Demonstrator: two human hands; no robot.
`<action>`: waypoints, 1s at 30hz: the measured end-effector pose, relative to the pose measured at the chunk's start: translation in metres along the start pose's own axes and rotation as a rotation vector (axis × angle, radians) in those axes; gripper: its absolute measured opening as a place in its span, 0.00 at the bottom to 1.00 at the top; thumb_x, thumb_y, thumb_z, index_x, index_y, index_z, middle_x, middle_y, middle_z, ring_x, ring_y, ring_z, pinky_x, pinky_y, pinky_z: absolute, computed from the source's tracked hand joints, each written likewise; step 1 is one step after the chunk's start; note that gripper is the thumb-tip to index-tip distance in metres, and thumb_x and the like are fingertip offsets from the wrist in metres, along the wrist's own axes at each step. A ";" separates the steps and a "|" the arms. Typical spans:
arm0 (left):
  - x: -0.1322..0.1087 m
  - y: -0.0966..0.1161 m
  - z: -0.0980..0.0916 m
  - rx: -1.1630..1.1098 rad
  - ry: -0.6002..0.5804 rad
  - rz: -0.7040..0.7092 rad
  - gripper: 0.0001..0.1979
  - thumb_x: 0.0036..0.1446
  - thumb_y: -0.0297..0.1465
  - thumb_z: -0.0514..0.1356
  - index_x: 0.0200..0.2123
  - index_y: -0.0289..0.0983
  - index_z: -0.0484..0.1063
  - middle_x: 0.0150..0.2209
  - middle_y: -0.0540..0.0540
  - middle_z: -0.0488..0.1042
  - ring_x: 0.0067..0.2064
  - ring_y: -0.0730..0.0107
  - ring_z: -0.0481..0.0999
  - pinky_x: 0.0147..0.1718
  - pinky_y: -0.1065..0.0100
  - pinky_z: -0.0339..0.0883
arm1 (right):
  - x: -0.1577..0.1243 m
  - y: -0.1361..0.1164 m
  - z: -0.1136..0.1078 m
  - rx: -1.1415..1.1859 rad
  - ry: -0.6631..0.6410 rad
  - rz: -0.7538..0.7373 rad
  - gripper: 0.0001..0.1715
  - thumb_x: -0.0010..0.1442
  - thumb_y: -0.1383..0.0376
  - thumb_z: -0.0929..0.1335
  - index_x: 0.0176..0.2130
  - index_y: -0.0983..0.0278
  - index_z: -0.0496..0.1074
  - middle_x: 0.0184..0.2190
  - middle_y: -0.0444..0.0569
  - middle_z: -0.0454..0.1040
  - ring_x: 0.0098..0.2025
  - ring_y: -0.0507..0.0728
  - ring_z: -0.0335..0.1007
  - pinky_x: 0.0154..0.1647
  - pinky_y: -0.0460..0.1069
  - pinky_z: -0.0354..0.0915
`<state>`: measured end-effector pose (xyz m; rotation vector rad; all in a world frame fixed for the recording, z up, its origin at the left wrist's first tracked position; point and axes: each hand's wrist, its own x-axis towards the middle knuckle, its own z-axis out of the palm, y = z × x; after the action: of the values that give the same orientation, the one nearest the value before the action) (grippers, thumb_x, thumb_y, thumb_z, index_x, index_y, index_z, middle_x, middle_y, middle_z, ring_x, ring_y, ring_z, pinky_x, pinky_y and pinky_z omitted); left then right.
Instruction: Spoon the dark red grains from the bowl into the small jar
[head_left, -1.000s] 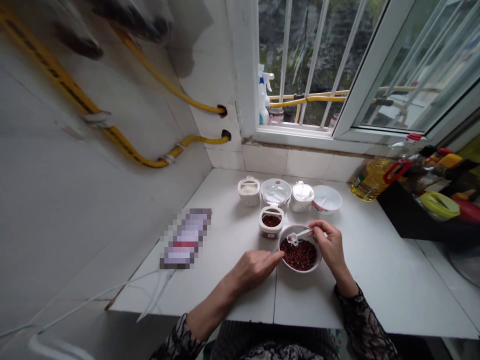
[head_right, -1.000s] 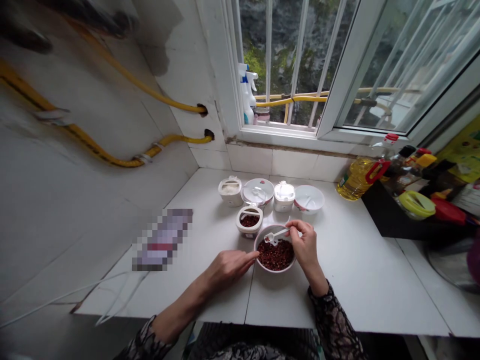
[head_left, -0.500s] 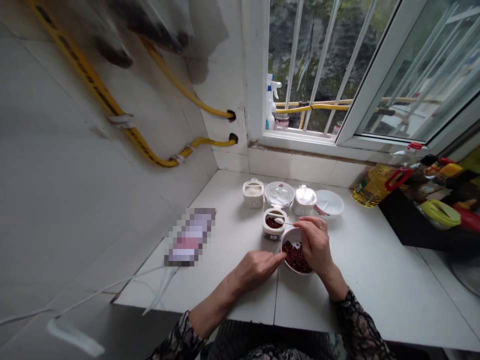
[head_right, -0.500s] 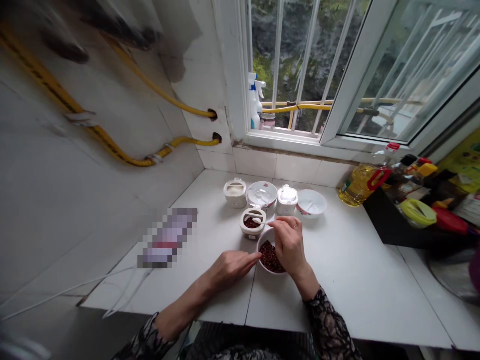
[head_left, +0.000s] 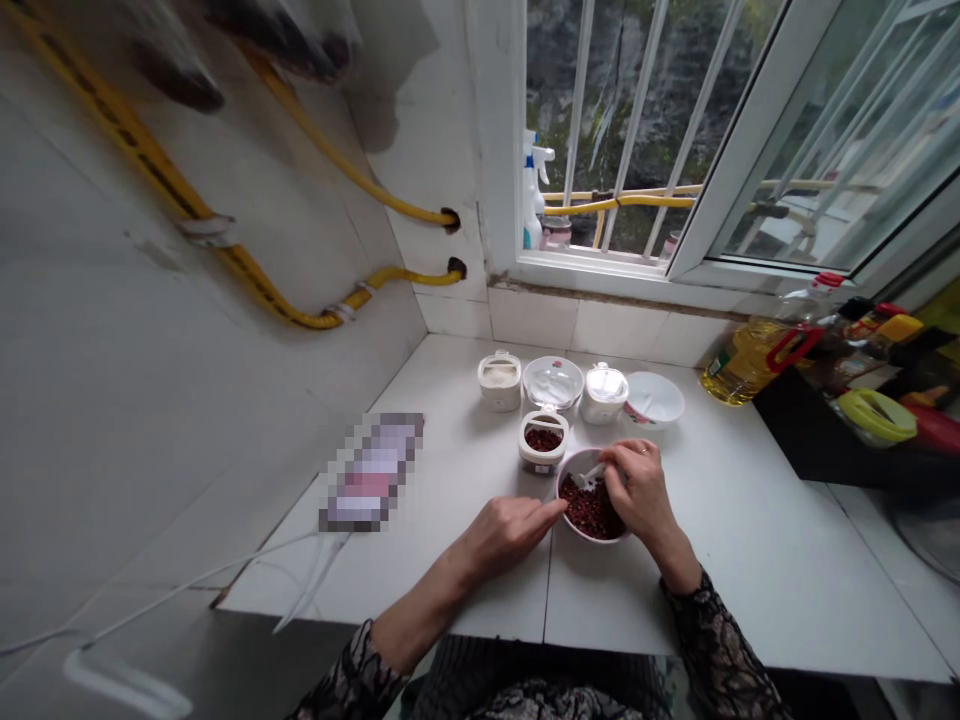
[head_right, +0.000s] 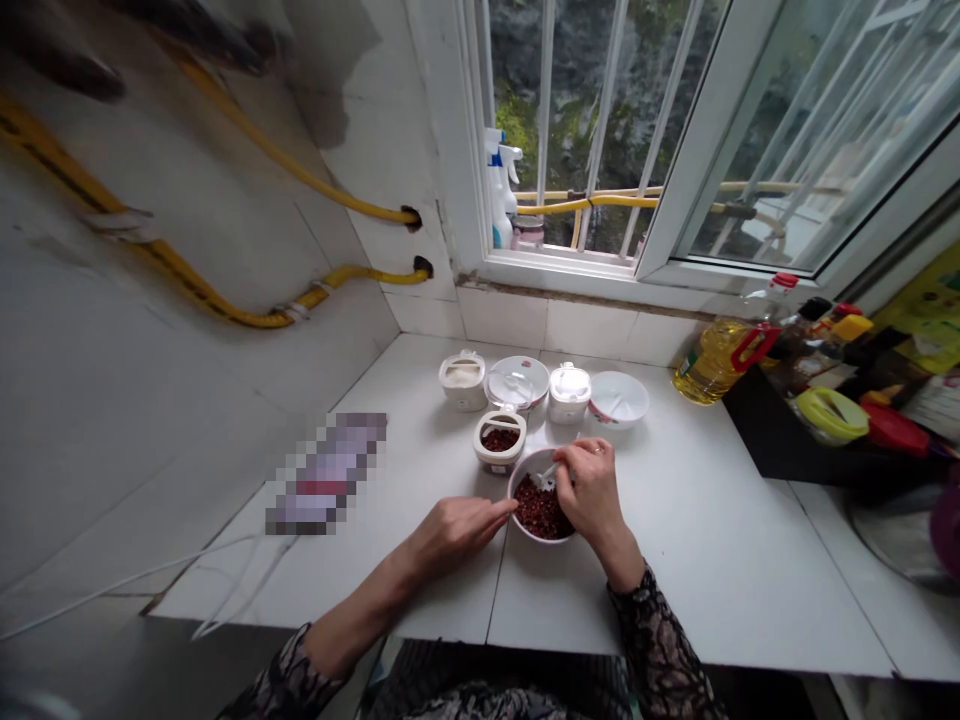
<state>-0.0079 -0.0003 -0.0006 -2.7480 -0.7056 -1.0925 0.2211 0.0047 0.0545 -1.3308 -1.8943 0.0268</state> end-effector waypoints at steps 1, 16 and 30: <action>0.000 0.000 0.000 0.003 0.002 0.004 0.10 0.69 0.24 0.51 0.47 0.33 0.72 0.22 0.54 0.68 0.21 0.77 0.67 0.20 0.76 0.61 | 0.000 0.000 0.001 0.021 -0.002 0.025 0.12 0.57 0.71 0.62 0.30 0.60 0.72 0.28 0.47 0.78 0.38 0.59 0.73 0.50 0.57 0.60; 0.001 0.000 0.001 0.020 0.020 0.011 0.11 0.68 0.24 0.50 0.48 0.33 0.71 0.22 0.54 0.68 0.20 0.77 0.67 0.18 0.74 0.59 | 0.000 0.004 -0.004 0.247 0.060 0.411 0.11 0.54 0.61 0.64 0.27 0.58 0.75 0.20 0.46 0.76 0.36 0.62 0.72 0.49 0.57 0.62; 0.001 -0.001 -0.001 0.027 0.001 0.025 0.11 0.68 0.23 0.51 0.48 0.34 0.71 0.22 0.53 0.70 0.21 0.76 0.69 0.20 0.76 0.64 | 0.012 -0.016 -0.008 0.419 0.213 0.357 0.10 0.62 0.61 0.65 0.37 0.61 0.75 0.29 0.47 0.79 0.35 0.58 0.74 0.41 0.54 0.67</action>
<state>-0.0084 0.0008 0.0001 -2.7259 -0.6790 -1.0722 0.2120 0.0039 0.0745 -1.2998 -1.3622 0.4228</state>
